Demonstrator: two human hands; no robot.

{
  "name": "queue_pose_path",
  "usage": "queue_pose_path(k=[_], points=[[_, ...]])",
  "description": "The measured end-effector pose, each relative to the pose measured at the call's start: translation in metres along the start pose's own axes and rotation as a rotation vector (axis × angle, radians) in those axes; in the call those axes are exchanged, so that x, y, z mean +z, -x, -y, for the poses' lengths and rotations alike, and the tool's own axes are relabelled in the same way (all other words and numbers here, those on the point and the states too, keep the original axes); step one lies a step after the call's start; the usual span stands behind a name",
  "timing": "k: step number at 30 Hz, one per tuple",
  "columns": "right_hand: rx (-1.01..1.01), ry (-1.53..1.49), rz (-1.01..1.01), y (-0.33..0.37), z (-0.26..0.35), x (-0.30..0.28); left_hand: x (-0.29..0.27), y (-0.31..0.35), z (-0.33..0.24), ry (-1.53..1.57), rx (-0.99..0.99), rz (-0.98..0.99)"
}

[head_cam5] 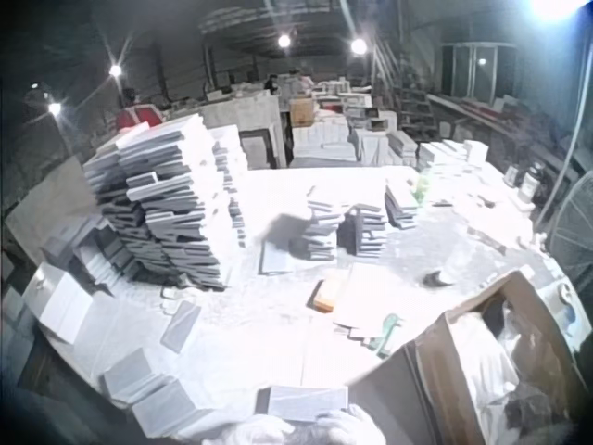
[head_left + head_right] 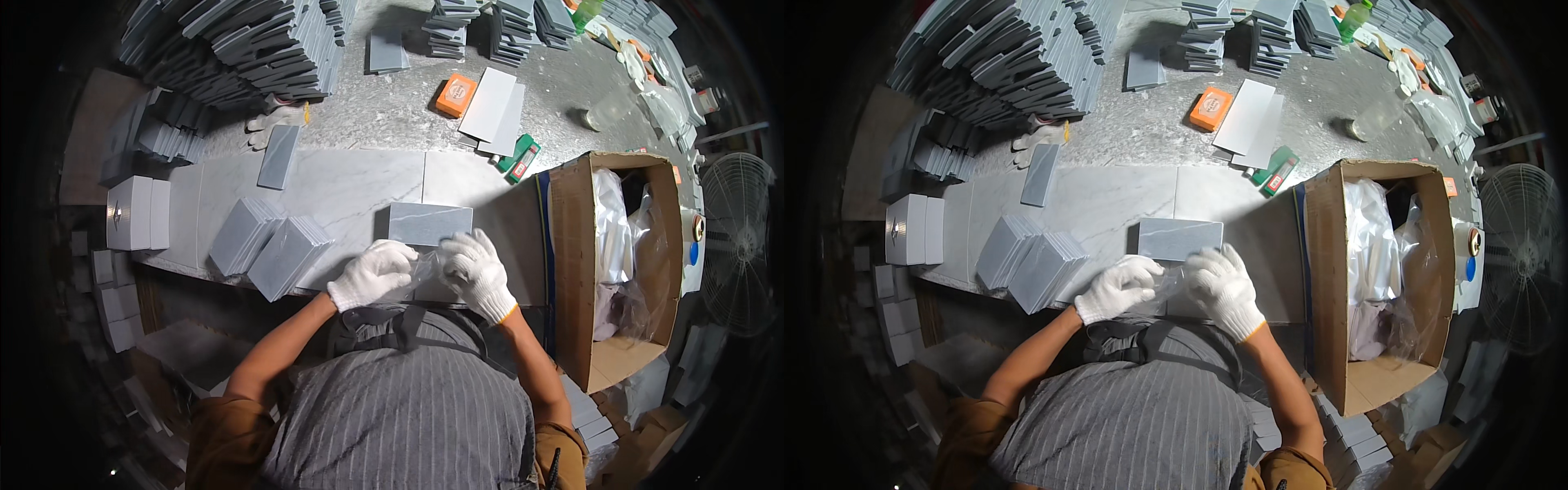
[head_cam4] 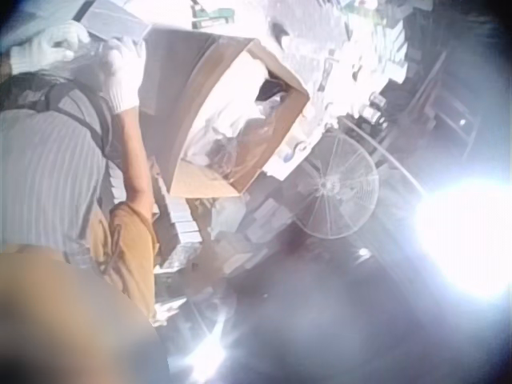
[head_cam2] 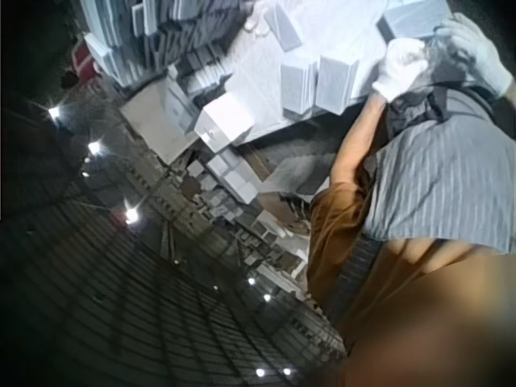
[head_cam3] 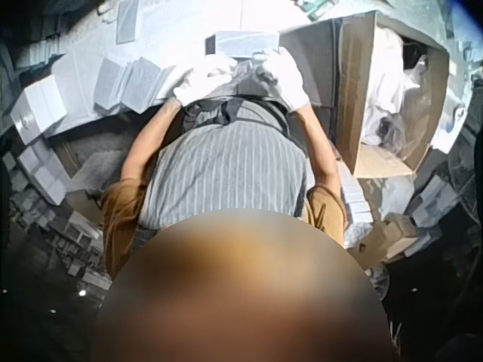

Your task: The person repeatedly picks up small gray rectangular tiles from a table, wraps each one in a clear plastic sheet, and places the wrapped tile into a cardboard box. The process is repeated continuously with new tiles taken from a large stack.

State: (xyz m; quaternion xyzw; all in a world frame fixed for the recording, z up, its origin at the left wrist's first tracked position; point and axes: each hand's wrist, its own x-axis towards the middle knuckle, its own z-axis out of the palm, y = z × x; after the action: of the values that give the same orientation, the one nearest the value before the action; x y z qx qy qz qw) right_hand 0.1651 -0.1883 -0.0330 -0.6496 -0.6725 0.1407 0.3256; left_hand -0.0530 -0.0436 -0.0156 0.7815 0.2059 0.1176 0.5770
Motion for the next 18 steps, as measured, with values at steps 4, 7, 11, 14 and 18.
queue_pose_path(k=[4, 7, 11, 14, 18], points=[[0.339, -0.406, -0.116, 0.029, 0.009, 0.004, -0.012, -0.005, 0.003, 0.254, -0.144, 0.036], [0.647, -1.051, -0.292, 0.030, 0.015, 0.007, -0.013, -0.010, 0.007, 0.220, -0.199, 0.007], [0.775, -1.056, -0.367, 0.017, 0.017, -0.001, -0.022, -0.003, 0.005, 0.007, -0.332, -0.018], [0.765, -1.088, -0.445, 0.013, 0.012, 0.007, -0.015, 0.003, 0.017, 1.025, -0.691, -0.096], [0.800, -1.174, -0.492, 0.007, 0.007, 0.014, -0.001, 0.007, 0.005, 0.101, -0.689, 0.287]])
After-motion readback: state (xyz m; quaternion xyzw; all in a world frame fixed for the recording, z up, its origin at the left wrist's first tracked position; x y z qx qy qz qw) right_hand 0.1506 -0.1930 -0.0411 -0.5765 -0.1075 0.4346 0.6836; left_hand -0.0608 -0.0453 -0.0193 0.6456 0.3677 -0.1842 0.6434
